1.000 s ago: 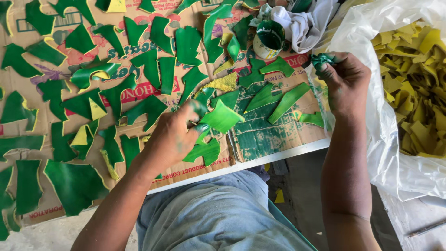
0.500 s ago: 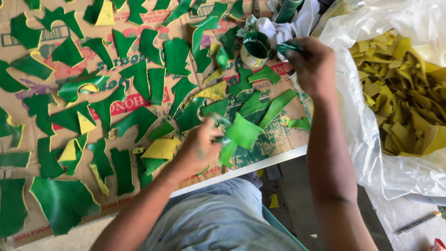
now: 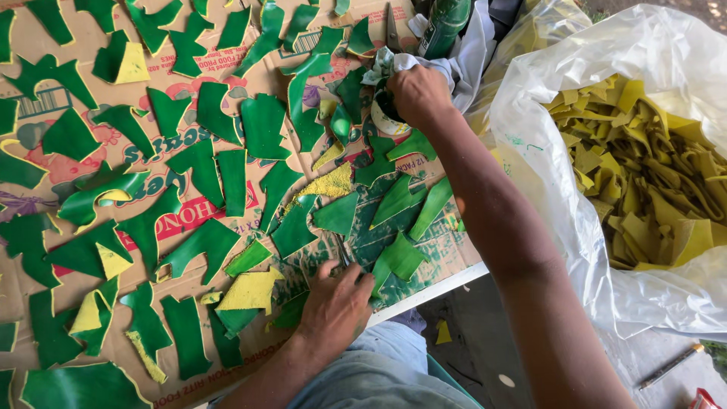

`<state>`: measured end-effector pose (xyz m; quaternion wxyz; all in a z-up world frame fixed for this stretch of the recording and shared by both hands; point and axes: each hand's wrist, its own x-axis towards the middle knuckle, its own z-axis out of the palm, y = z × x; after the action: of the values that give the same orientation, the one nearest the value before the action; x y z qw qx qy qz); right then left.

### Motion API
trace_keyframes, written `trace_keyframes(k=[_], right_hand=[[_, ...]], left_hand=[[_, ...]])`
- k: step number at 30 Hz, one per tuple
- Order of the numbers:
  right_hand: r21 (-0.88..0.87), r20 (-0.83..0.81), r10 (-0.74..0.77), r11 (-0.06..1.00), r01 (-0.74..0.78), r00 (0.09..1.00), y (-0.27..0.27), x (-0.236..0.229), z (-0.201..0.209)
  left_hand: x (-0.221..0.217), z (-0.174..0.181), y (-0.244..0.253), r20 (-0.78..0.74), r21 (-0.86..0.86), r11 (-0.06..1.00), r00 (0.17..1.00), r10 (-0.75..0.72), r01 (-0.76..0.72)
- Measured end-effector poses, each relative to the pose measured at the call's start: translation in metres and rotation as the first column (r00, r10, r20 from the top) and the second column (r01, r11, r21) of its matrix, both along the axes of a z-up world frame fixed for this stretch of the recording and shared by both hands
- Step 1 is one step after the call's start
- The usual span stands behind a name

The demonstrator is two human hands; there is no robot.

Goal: The person paints green foam cutouts on a table using a cloth to apply green paint from a small container. They repeatedly pick up cutouts, apply paint, and place them back on the table.

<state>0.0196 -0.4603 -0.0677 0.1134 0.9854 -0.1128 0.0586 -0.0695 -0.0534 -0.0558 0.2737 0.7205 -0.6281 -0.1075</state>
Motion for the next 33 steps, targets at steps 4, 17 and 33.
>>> trace_keyframes(k=[4, 17, 33], right_hand=[[0.032, 0.027, 0.038, 0.999, -0.039, 0.999, 0.007, 0.0, 0.026], [0.645, 0.255, -0.088, 0.757, -0.102, 0.963, 0.187, -0.223, 0.088], [0.53, 0.241, 0.074, 0.825, -0.195, 0.968, 0.264, -0.217, 0.036]], left_hand=[[0.006, -0.002, -0.004, 0.007, -0.033, 0.999, 1.0, 0.026, -0.026], [0.003, -0.007, 0.009, -0.091, -0.133, 0.98, 0.987, 0.136, -0.147], [0.011, -0.03, 0.019, -0.226, -0.164, 0.962, 0.958, 0.179, -0.218]])
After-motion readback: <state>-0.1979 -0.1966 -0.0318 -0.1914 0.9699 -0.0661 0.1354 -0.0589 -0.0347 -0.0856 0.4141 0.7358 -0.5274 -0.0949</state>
